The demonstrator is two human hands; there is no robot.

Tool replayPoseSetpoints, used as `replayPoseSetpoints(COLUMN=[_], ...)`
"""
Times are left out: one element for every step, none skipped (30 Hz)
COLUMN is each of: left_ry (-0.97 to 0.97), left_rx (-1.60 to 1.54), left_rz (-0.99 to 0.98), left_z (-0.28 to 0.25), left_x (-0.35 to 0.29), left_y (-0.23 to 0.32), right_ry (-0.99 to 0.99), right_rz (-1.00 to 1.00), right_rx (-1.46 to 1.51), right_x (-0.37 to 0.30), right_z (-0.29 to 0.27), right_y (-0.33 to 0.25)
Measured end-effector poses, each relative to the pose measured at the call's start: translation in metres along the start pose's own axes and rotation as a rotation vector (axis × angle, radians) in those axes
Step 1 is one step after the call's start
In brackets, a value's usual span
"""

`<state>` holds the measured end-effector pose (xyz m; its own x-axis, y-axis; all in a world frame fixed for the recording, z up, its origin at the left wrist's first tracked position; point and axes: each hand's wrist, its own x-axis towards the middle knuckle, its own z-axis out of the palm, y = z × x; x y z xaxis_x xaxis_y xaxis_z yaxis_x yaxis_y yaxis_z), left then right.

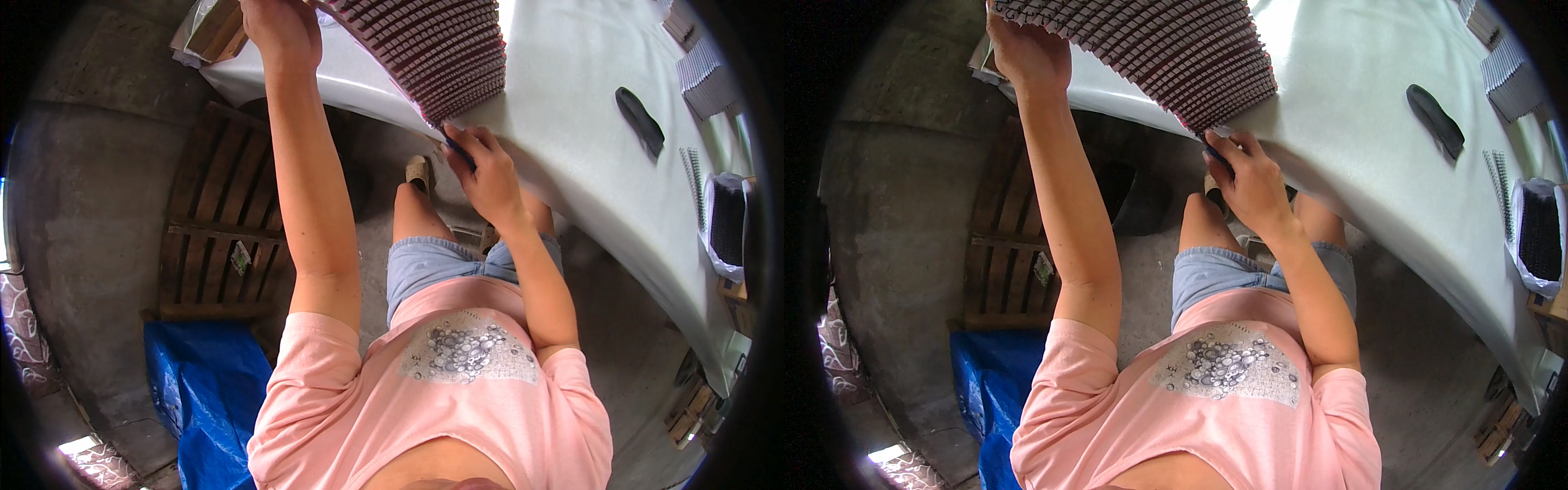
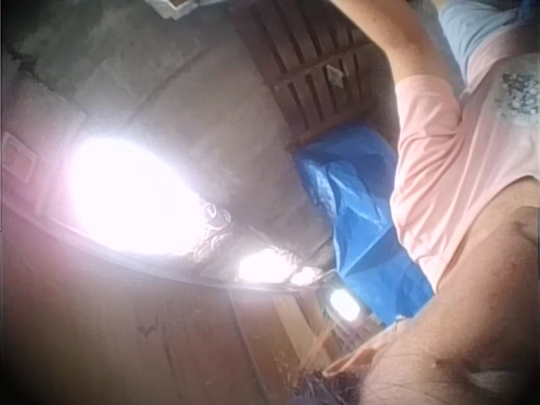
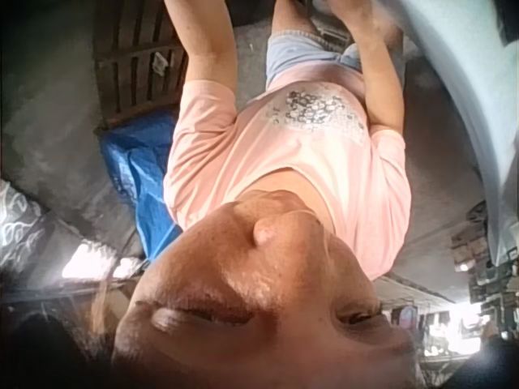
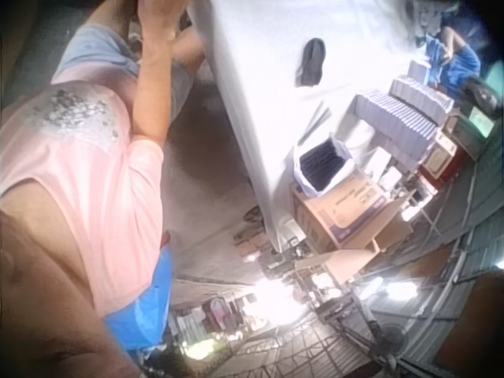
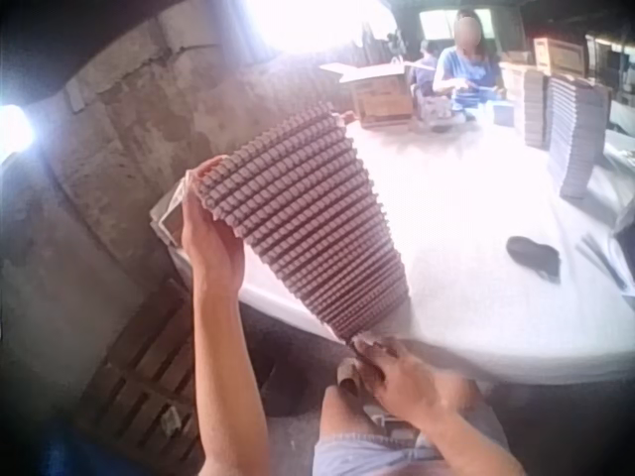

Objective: The person inserts wire coils into the spiral bindings of pink notebooks by hand, cuts the excess wire using blue pliers, and then stacks the finished notebooks onto a large pile on the table.

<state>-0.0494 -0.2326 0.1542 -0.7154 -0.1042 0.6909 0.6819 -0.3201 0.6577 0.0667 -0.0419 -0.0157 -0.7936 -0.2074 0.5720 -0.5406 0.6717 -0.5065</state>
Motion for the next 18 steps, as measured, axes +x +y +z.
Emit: replayPoseSetpoints(left_ry=[-0.001, 0.000, 0.002, -0.002, -0.005, -0.009, -0.010, -0.013, -0.017, -0.016, -0.014, -0.011, -0.012, -0.008, -0.004, -0.004, -0.006, -0.007], left_rx=[-0.001, 0.009, 0.018, 0.015, 0.025, 0.035, 0.037, 0.028, 0.020, 0.021, 0.021, 0.022, 0.019, 0.006, -0.005, -0.006, -0.001, 0.003], left_rz=[0.000, 0.001, 0.002, 0.003, 0.008, 0.014, 0.014, 0.012, 0.009, 0.009, 0.007, 0.004, 0.003, 0.004, 0.004, 0.004, 0.002, 0.001], left_z=[0.000, 0.000, 0.001, 0.000, 0.000, 0.000, 0.000, -0.001, -0.001, -0.002, -0.003, -0.004, -0.003, -0.003, -0.002, -0.003, -0.004, -0.004], left_x=[0.000, 0.000, 0.000, 0.001, 0.002, 0.003, 0.003, 0.003, 0.003, 0.003, 0.003, 0.002, 0.002, 0.003, 0.003, 0.003, 0.002, 0.002], left_y=[0.000, 0.000, 0.000, 0.000, 0.000, -0.001, -0.001, -0.001, -0.001, -0.001, -0.001, -0.001, -0.001, -0.002, -0.002, -0.002, -0.002, -0.002], right_ry=[-0.153, -0.306, -0.304, -0.335, -0.364, -0.359, -0.193, -0.031, -0.031, 0.000, 0.032, 0.030, 0.019, 0.007, 0.006, 0.027, 0.047, 0.047], right_rz=[0.333, 0.665, 0.666, 0.763, 0.857, 0.857, 0.554, 0.253, 0.253, 0.163, 0.072, 0.071, 0.055, 0.039, 0.040, 0.011, -0.018, -0.018], right_rx=[0.403, 0.806, 0.806, 1.000, 1.195, 1.194, 0.797, 0.396, 0.398, 0.168, -0.061, -0.059, -0.113, -0.167, -0.169, -0.186, -0.203, -0.202], right_x=[0.003, 0.005, 0.007, 0.009, 0.010, 0.009, 0.005, 0.002, 0.000, -0.002, -0.003, -0.004, -0.005, -0.006, -0.007, -0.008, -0.008, -0.008], right_z=[-0.002, -0.004, -0.005, -0.006, -0.007, -0.007, -0.004, -0.003, -0.004, -0.009, -0.011, -0.010, -0.010, -0.010, -0.008, -0.006, -0.004, -0.002], right_y=[-0.002, -0.002, 0.000, 0.004, 0.007, 0.007, 0.005, 0.003, 0.000, -0.004, -0.007, -0.008, -0.007, -0.007, -0.006, -0.004, -0.003, -0.002])
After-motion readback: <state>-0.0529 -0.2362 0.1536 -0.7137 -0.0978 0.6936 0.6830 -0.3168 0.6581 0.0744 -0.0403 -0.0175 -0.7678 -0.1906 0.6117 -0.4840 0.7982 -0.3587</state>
